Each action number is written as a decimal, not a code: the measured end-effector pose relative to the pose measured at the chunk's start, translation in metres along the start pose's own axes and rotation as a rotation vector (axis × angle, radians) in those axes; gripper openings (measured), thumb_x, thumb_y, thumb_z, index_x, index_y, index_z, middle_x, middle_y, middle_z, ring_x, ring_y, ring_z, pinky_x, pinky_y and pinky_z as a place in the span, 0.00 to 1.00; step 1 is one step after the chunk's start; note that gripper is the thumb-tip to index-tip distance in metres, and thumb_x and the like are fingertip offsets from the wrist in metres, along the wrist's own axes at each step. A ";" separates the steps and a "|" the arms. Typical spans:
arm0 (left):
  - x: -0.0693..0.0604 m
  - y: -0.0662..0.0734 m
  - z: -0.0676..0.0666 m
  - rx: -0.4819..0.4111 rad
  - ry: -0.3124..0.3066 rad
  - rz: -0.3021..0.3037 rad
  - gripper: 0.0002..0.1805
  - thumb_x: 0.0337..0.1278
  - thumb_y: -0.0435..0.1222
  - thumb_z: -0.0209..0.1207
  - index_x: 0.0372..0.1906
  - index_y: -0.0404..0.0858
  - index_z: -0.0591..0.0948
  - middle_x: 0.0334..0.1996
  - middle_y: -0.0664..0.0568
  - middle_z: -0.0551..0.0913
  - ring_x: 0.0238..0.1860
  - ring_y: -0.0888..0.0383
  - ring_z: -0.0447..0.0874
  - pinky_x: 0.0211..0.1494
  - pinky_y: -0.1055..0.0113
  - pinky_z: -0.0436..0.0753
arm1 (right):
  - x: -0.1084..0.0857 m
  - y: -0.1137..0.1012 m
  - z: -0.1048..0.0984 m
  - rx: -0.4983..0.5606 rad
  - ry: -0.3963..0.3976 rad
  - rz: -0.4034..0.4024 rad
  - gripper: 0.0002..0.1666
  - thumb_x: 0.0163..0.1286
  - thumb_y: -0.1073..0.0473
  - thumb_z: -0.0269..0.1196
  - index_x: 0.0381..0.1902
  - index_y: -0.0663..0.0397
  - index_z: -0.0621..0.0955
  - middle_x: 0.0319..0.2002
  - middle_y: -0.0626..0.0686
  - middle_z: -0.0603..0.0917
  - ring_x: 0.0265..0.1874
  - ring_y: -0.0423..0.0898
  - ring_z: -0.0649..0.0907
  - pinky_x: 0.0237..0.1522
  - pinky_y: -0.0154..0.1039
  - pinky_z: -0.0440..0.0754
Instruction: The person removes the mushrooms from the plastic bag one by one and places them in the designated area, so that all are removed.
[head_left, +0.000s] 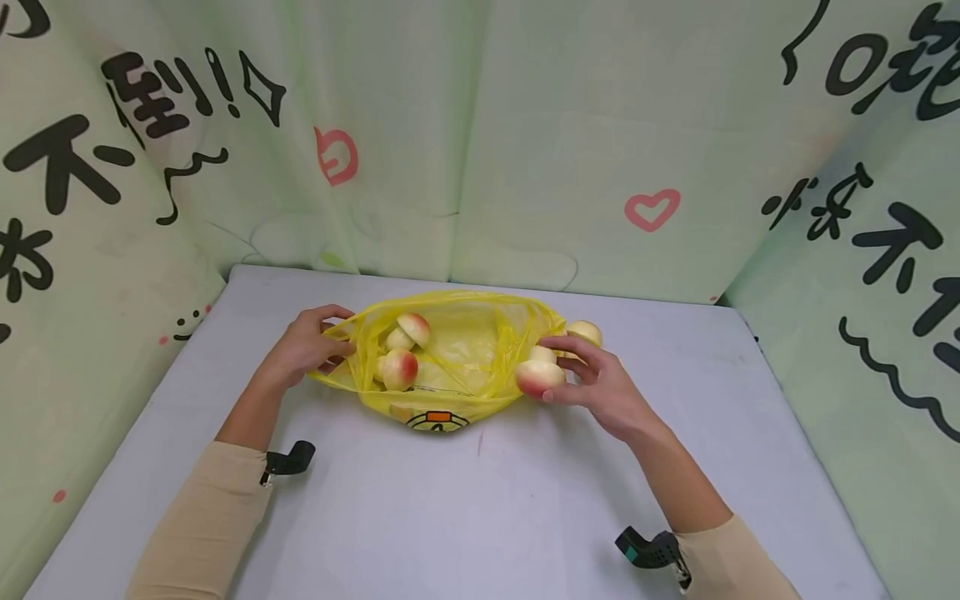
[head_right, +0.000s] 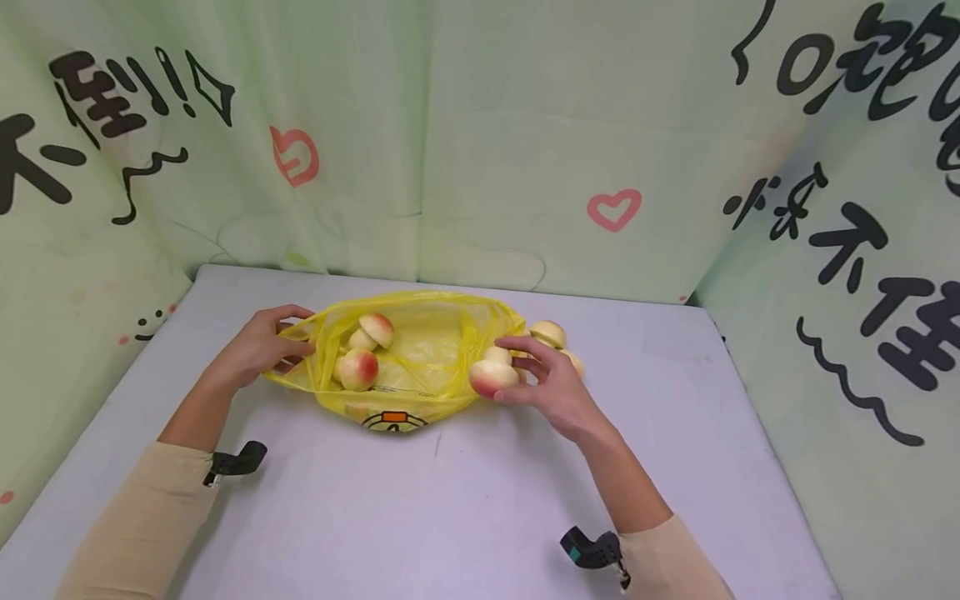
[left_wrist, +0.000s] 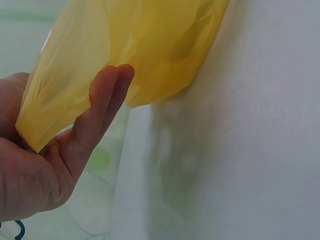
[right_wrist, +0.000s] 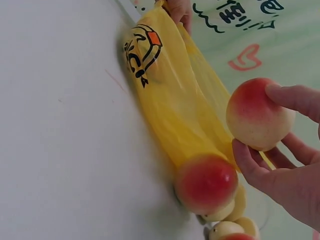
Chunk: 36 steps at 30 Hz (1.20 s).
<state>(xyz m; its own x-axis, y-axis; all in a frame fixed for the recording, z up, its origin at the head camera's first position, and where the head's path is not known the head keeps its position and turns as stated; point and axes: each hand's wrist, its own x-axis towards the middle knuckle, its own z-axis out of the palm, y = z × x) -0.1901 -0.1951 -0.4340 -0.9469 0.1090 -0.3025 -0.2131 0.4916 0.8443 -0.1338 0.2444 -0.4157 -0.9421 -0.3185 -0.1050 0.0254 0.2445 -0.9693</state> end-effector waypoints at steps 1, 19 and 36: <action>0.000 0.000 0.000 0.001 0.002 -0.002 0.31 0.66 0.31 0.65 0.72 0.37 0.71 0.52 0.34 0.79 0.31 0.52 0.85 0.34 0.66 0.86 | -0.002 0.001 -0.002 0.000 0.001 0.003 0.39 0.61 0.66 0.75 0.70 0.54 0.75 0.72 0.52 0.71 0.70 0.55 0.72 0.57 0.29 0.82; -0.001 0.001 0.000 0.014 0.003 -0.005 0.31 0.66 0.31 0.65 0.72 0.37 0.71 0.53 0.33 0.79 0.32 0.52 0.86 0.35 0.65 0.86 | -0.028 0.011 -0.025 -0.150 0.044 0.061 0.39 0.63 0.59 0.76 0.71 0.50 0.76 0.71 0.55 0.75 0.66 0.54 0.76 0.55 0.28 0.81; -0.004 0.002 0.000 0.006 -0.003 0.002 0.31 0.65 0.31 0.65 0.72 0.36 0.71 0.53 0.32 0.79 0.32 0.53 0.86 0.35 0.65 0.87 | -0.037 0.022 -0.034 -0.304 0.025 0.082 0.43 0.61 0.55 0.78 0.72 0.53 0.75 0.66 0.56 0.80 0.67 0.56 0.77 0.56 0.34 0.80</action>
<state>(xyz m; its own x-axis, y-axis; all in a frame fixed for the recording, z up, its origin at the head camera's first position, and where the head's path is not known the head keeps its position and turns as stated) -0.1871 -0.1943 -0.4316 -0.9465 0.1130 -0.3022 -0.2097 0.4964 0.8424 -0.1099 0.2927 -0.4259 -0.9492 -0.2644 -0.1708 0.0042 0.5320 -0.8468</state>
